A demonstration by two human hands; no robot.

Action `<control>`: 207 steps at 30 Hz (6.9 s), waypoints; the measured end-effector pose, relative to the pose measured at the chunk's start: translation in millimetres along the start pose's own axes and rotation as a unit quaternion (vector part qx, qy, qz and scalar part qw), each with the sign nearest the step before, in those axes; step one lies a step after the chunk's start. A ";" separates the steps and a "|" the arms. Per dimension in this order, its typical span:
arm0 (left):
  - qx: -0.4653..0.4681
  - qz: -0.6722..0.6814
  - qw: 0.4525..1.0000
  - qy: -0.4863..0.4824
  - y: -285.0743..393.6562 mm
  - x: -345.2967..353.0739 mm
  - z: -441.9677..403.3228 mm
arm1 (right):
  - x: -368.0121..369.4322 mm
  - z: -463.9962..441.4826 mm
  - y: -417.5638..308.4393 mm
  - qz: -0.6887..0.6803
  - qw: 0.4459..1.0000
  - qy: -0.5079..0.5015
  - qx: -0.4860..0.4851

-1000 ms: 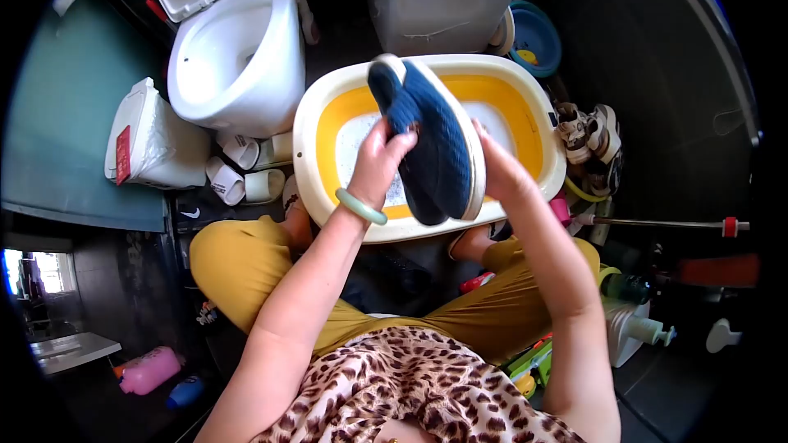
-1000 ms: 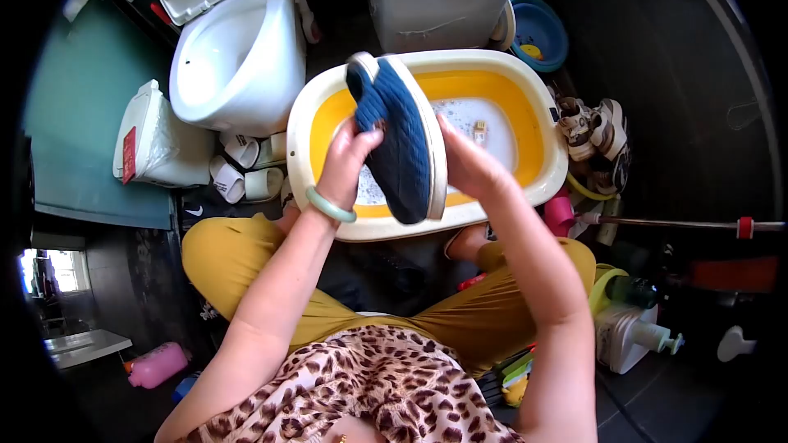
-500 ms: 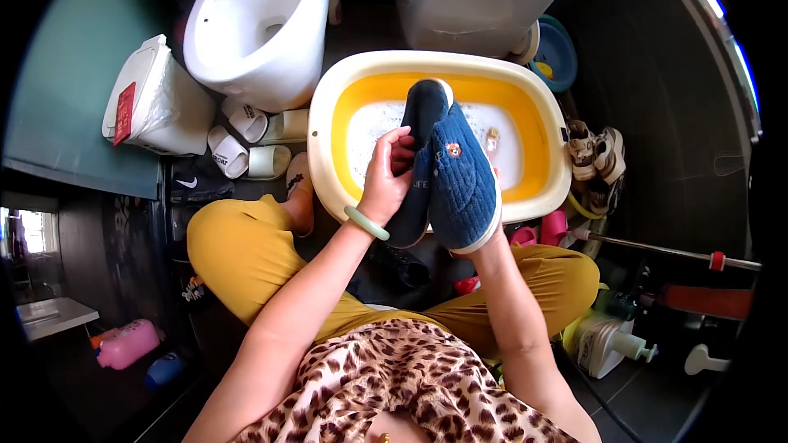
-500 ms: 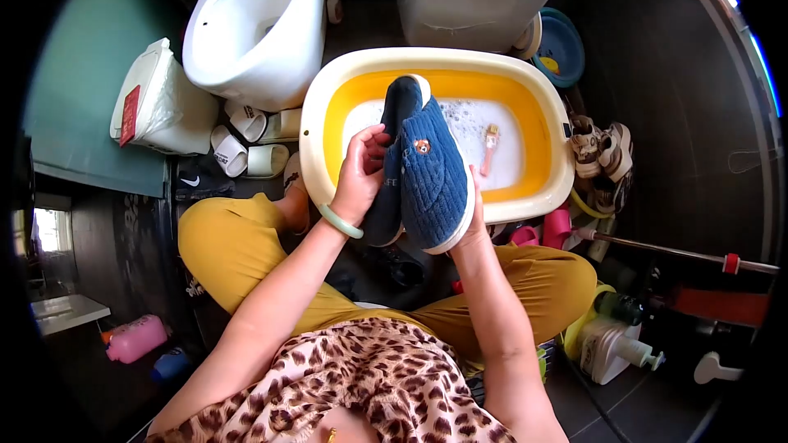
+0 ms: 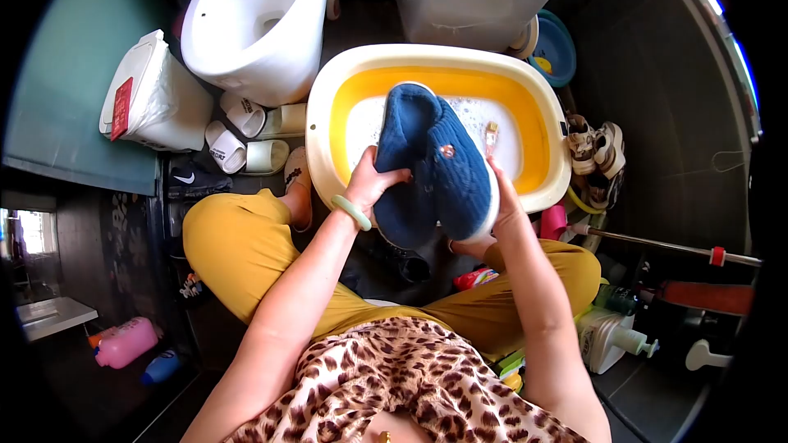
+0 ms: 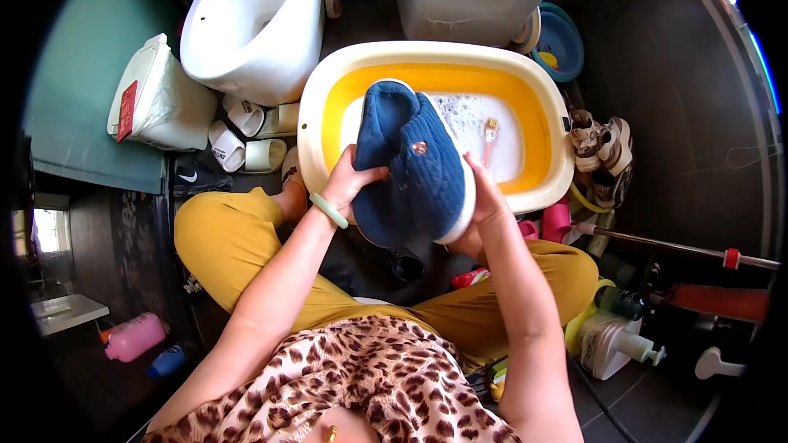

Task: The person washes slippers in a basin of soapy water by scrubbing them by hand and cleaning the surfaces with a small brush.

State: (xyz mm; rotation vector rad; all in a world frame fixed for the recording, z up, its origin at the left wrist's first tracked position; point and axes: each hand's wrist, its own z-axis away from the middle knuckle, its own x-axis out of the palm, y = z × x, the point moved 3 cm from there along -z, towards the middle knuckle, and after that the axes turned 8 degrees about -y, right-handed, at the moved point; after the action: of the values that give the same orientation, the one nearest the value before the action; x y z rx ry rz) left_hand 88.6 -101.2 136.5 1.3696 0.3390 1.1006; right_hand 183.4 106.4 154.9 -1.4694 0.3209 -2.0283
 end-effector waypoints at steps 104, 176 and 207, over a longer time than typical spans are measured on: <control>-0.269 -0.752 0.588 -0.129 -121.5 -15.3 -137.1 | -170.0 -142.8 -6.0 0.838 0.463 0.258 0.128; -0.157 -0.652 0.741 0.019 -88.2 -9.4 -126.3 | -131.6 -152.3 -1.1 0.660 0.572 0.487 0.012; -0.322 -0.740 0.576 -0.130 -130.5 5.6 -136.5 | -149.7 -163.7 42.2 0.736 0.518 0.429 0.076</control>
State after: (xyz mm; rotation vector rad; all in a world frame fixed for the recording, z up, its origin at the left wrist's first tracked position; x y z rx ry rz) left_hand 43.3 8.4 -10.6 0.1960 0.5973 -0.4446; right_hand 76.4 138.1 -41.4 0.3392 1.2043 -0.9316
